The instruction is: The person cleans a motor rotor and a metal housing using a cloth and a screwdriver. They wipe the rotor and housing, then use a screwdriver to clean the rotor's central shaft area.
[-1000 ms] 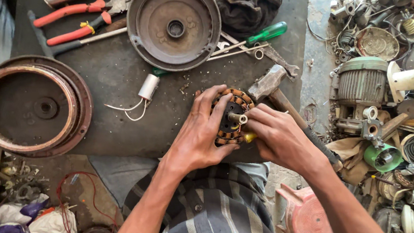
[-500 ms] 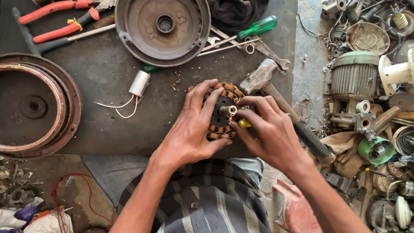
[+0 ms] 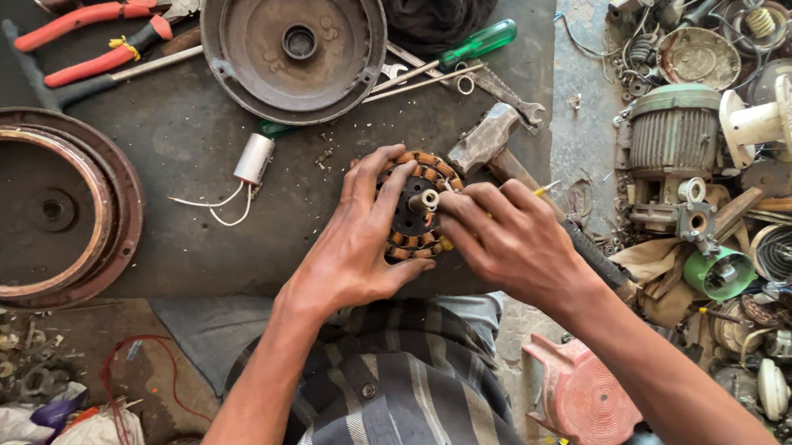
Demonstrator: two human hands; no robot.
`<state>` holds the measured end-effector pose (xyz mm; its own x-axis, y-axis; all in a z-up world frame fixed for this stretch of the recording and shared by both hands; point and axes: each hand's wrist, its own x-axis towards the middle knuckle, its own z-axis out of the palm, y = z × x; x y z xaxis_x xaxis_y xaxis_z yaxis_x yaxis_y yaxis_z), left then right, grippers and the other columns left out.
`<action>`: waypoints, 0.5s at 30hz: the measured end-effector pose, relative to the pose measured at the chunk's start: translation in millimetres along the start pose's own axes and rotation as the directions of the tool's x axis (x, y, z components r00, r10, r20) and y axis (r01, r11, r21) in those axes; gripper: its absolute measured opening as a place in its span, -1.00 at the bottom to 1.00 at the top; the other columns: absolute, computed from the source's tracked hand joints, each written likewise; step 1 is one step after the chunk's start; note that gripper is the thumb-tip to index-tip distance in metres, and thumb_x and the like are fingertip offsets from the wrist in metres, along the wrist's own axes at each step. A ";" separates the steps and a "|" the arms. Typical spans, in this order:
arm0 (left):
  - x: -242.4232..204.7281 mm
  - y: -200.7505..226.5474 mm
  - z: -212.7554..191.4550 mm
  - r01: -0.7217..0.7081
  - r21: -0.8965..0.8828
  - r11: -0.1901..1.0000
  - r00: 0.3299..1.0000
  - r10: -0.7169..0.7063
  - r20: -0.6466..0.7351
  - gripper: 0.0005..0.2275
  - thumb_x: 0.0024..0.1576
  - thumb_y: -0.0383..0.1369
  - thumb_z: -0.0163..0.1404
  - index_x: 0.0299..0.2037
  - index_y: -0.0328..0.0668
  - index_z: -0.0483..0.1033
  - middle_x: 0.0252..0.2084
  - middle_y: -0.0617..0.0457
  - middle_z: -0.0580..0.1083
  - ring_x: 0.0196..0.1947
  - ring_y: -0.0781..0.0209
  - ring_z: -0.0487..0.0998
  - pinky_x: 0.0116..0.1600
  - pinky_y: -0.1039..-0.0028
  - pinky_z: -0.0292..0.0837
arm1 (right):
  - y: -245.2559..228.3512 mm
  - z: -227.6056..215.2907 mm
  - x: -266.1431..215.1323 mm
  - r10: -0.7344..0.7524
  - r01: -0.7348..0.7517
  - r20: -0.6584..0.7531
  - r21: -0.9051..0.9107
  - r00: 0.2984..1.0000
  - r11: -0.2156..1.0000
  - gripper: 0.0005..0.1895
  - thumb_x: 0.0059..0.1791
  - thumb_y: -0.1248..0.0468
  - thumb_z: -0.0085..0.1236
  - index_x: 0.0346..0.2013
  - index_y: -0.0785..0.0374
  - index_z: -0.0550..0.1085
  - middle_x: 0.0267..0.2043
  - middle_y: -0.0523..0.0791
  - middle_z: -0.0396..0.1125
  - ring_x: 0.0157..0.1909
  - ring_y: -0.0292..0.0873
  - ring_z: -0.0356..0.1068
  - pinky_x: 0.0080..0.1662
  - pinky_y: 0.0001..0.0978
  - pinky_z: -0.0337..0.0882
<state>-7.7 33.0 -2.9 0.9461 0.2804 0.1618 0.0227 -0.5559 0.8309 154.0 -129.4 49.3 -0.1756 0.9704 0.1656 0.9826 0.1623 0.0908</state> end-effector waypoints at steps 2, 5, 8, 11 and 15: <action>0.5 -1.6 -0.5 -0.004 -0.017 1.000 1.000 0.004 0.000 -0.06 -0.22 -0.29 0.41 0.36 -0.41 0.11 0.42 -0.30 0.05 0.43 -0.41 0.04 0.49 0.00 0.00 | 3.8 8.8 -4.5 -0.059 0.059 -0.044 0.005 0.997 0.998 -0.63 -0.15 0.26 0.15 -0.07 0.27 0.55 0.10 -0.09 0.41 0.03 -0.13 0.40 -0.10 -0.28 0.36; 1.3 -2.2 -0.8 -0.009 0.001 1.000 1.000 0.009 0.000 -0.07 -0.22 -0.31 0.41 0.36 -0.41 0.11 0.42 -0.28 0.05 0.44 -0.39 0.05 0.51 -0.02 -0.03 | 11.6 17.9 -10.5 -0.155 0.157 -0.037 0.047 0.987 0.986 -0.56 -0.14 0.26 0.17 0.04 0.23 0.53 0.13 -0.09 0.41 0.00 -0.16 0.40 -0.05 -0.28 0.40; 0.7 -1.6 -1.4 0.002 -0.013 1.000 1.000 -0.002 0.004 -0.06 -0.23 -0.31 0.40 0.37 -0.40 0.11 0.43 -0.27 0.05 0.45 -0.38 0.05 0.50 0.01 0.00 | 17.2 23.3 -11.0 -0.198 0.203 -0.072 0.065 0.978 0.977 -0.65 -0.13 0.27 0.19 -0.05 0.19 0.45 0.14 -0.10 0.42 0.07 -0.14 0.41 0.00 -0.28 0.40; 1.0 -0.5 -1.9 0.020 -0.039 0.999 1.000 -0.020 0.012 -0.07 -0.21 -0.31 0.40 0.37 -0.39 0.10 0.43 -0.28 0.05 0.45 -0.37 0.05 0.49 0.05 0.05 | 21.7 21.0 -6.7 -0.183 0.190 -0.060 0.142 0.981 0.971 -0.69 -0.15 0.24 0.19 -0.13 0.17 0.42 0.07 -0.12 0.42 0.07 -0.10 0.40 0.03 -0.21 0.41; 1.1 0.4 -1.3 -0.003 -0.003 1.000 1.000 0.003 -0.003 -0.07 -0.23 -0.30 0.41 0.36 -0.38 0.12 0.42 -0.27 0.07 0.45 -0.35 0.07 0.49 0.04 0.05 | 25.3 16.4 0.7 -0.136 0.130 0.005 0.260 0.991 0.957 -0.68 -0.19 0.24 0.17 -0.17 0.22 0.39 -0.04 -0.11 0.42 0.02 -0.08 0.39 0.03 -0.19 0.38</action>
<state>-7.1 34.0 -1.8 0.9452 0.2810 0.1660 0.0187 -0.5545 0.8320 179.7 -121.7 35.6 -0.3071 0.9402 0.1473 0.9332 0.3278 -0.1471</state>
